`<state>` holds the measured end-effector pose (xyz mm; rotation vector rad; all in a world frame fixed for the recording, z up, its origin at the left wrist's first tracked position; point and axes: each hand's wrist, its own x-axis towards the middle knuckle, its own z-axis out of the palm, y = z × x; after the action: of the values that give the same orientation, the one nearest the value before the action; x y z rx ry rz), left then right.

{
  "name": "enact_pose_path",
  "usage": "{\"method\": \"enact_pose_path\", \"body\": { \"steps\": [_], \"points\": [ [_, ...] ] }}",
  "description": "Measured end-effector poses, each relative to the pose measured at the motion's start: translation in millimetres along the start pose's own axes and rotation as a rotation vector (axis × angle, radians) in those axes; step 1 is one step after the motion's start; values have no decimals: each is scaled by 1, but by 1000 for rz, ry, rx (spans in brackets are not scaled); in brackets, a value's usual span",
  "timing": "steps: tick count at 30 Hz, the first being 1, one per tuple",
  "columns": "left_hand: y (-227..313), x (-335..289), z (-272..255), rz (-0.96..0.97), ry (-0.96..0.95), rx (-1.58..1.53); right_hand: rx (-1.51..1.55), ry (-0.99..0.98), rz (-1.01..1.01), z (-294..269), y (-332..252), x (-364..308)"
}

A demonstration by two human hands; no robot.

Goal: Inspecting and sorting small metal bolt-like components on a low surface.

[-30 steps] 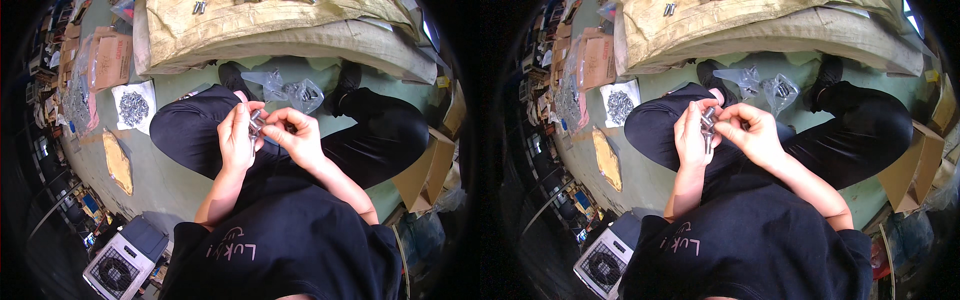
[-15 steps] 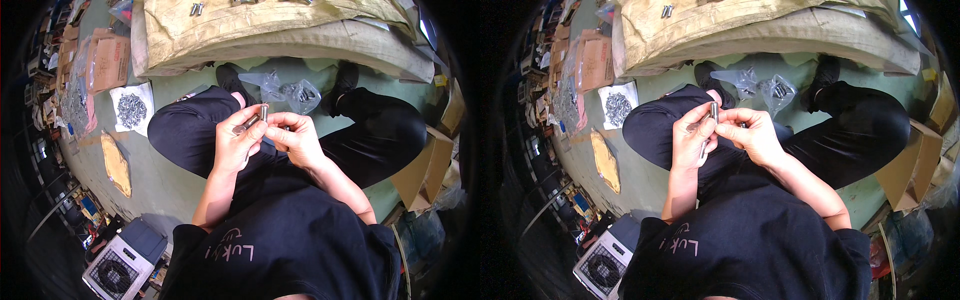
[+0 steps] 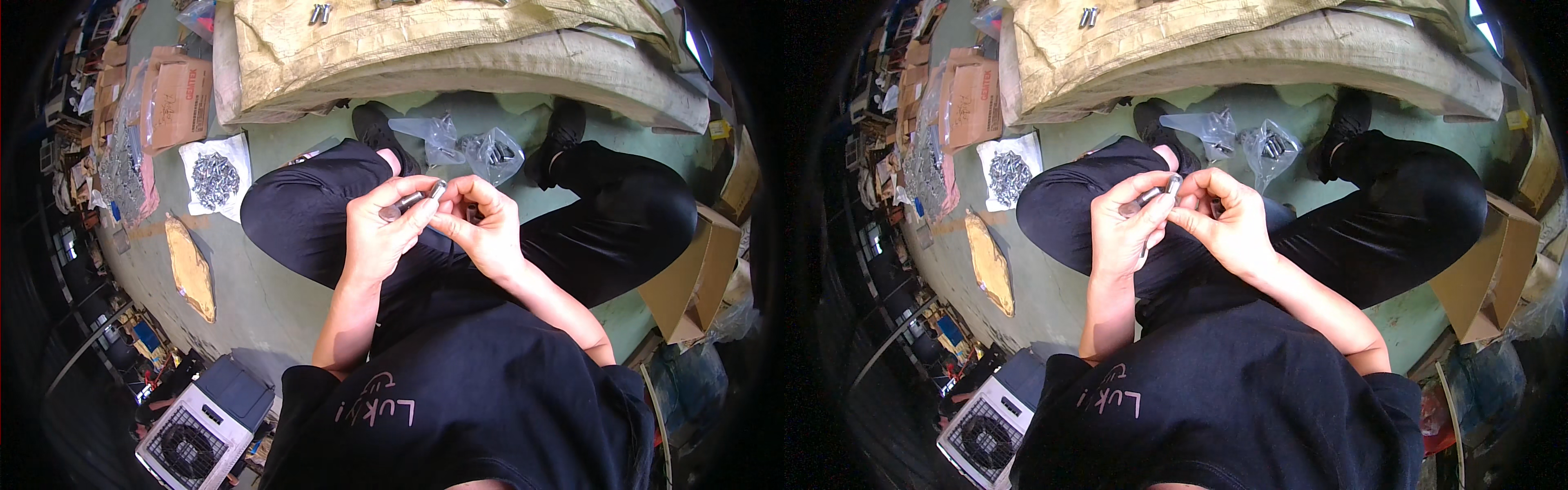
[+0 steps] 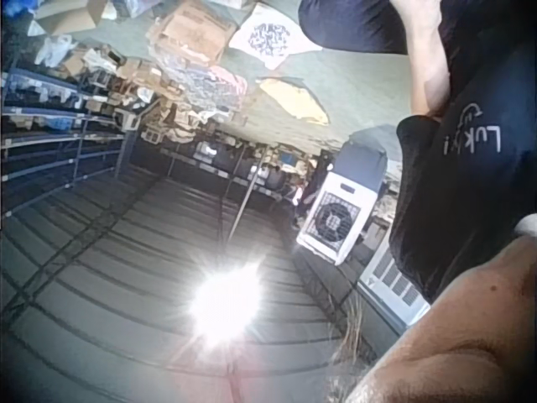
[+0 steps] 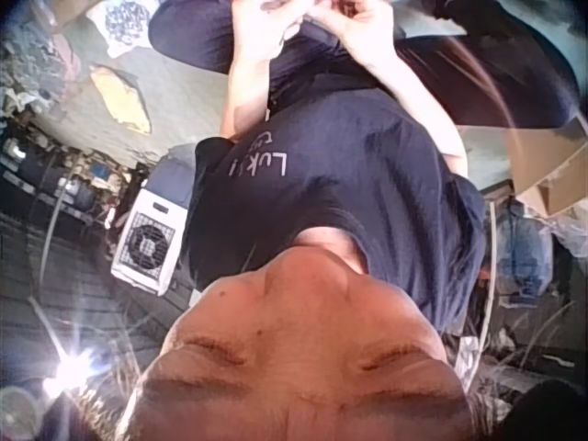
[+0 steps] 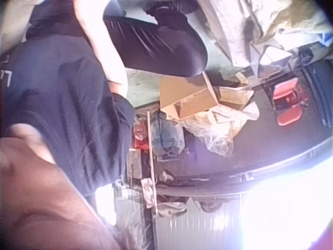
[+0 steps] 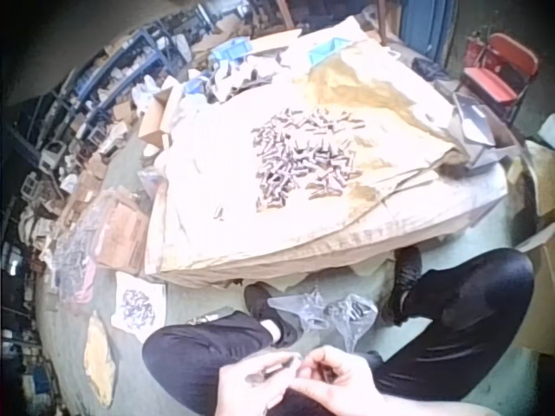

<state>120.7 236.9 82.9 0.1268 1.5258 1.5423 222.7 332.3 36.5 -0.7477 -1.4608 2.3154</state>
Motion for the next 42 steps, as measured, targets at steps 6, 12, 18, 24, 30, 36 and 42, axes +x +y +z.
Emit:
{"method": "enact_pose_path", "body": {
  "steps": [6, 12, 18, 24, 30, 36, 42],
  "points": [
    [3, 0, 8, 492, 68, 618, 306, -54, 211, -10, -14, 5],
    [-3, -1, -1, 379, 65, 390, 347, -18, 161, -10, -11, 4],
    [-6, -4, -2, 58, 66, -96, 341, -1, 107, -9, -11, 4],
    [-5, -4, -1, 51, 26, -111, 255, 19, 76, -7, -13, 3],
    [-5, -5, -3, 117, 31, -41, 246, 10, 61, -7, -12, 3],
    [-9, -3, -1, 292, 82, 127, 303, 6, 98, -8, -14, 3],
    [-9, -3, -1, 472, 56, 329, 370, 5, 124, -8, -14, 3]
  ]
}}
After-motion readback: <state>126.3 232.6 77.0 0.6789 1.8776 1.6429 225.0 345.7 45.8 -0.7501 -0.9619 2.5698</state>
